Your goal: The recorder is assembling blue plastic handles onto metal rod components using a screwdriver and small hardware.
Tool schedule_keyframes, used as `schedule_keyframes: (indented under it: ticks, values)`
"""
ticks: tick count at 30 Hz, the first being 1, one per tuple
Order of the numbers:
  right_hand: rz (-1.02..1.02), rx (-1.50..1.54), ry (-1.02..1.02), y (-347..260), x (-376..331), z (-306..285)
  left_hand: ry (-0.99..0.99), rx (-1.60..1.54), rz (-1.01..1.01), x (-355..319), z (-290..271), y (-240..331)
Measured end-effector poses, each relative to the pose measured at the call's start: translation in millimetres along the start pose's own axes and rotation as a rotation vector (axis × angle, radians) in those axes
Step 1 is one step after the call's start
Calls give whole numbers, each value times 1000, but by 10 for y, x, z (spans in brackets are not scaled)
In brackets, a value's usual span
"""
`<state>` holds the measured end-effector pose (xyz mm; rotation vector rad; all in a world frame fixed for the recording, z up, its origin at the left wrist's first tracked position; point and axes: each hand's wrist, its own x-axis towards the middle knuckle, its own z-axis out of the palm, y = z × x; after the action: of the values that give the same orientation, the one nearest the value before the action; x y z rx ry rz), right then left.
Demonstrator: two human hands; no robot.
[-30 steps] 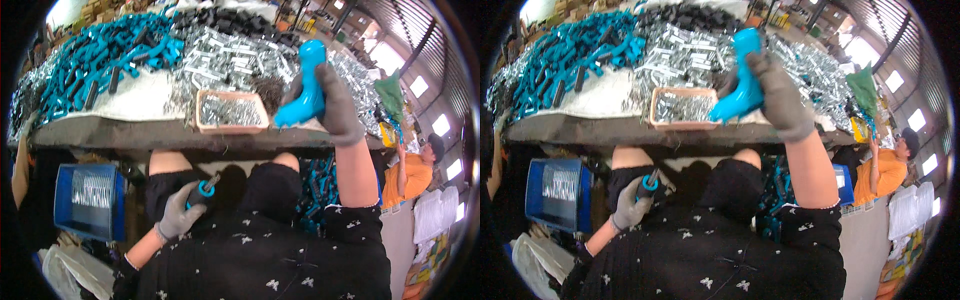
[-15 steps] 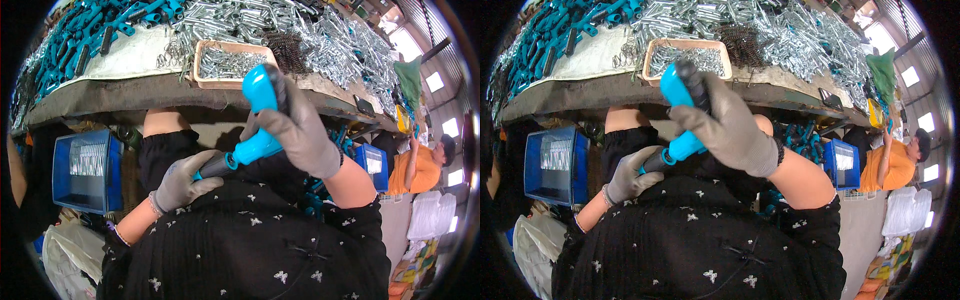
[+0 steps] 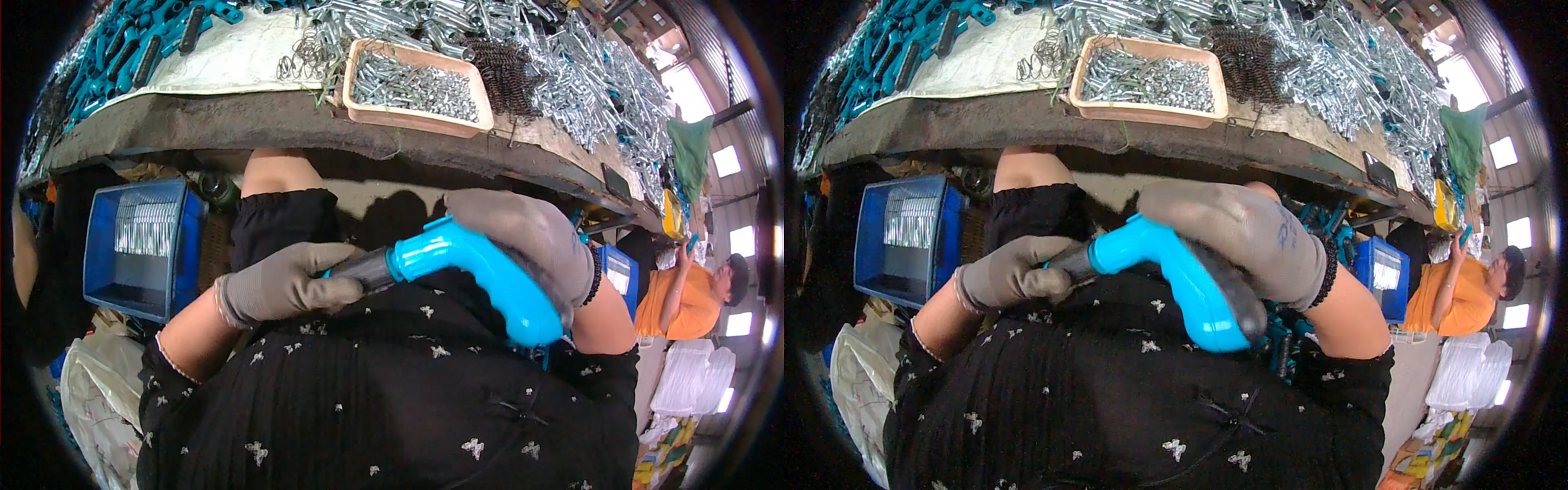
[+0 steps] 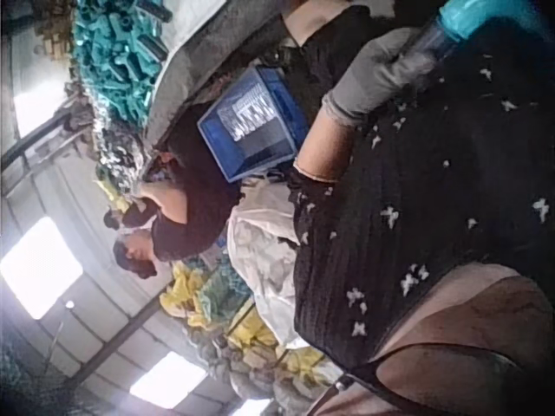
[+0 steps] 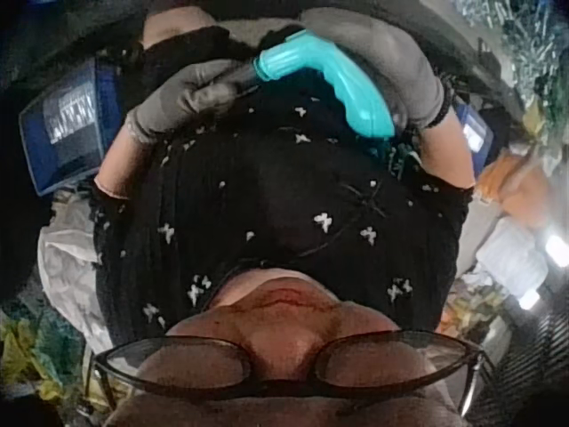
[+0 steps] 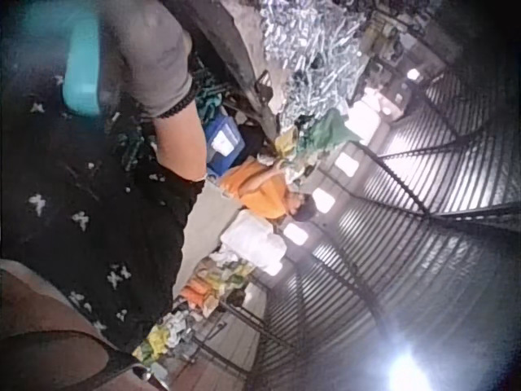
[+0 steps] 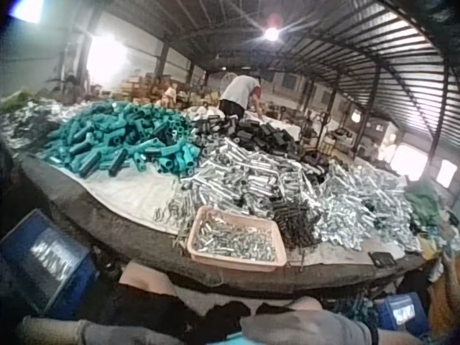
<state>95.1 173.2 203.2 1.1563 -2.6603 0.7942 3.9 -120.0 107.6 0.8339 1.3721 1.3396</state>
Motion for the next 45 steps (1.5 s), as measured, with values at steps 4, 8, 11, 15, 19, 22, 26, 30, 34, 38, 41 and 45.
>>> schedule_keyframes:
  ticks: [4, 8, 11, 15, 19, 22, 26, 30, 34, 38, 41, 45]
  values:
    - [412, -37, 136, -131, -46, 138, 469, 730, 304, 60, 125, 117]
    - [632, -241, 240, -236, -97, 269, 468, 796, 280, 53, 149, 128]
    - [365, -284, 112, -109, -231, 251, 491, 832, 318, 26, 129, 122]
    - [395, -256, -277, -56, -304, -29, 450, 1018, 283, -12, 137, 150]
    - [280, 943, 624, -218, -53, 223, 468, 294, 261, 140, 151, -104]
    - [150, 333, 393, -161, -122, 209, 261, 823, 325, 127, 169, -33]
    - [467, 14, 543, 256, -327, 329, 290, 392, 301, 52, 39, -165]
    - [-40, 291, 439, -93, -73, 265, 220, 720, 160, 139, 55, 88]
    - [243, 375, 569, 307, -247, 173, 244, 128, 263, 127, -31, -30]
    - [12, 239, 390, -60, 14, 61, 126, 730, 213, 235, 93, 61]
    - [297, 198, 458, 258, -168, -17, 126, 321, 246, 105, 49, 138]
    - [-55, 213, 114, -285, 179, -128, 71, 439, 30, 155, -7, -53]
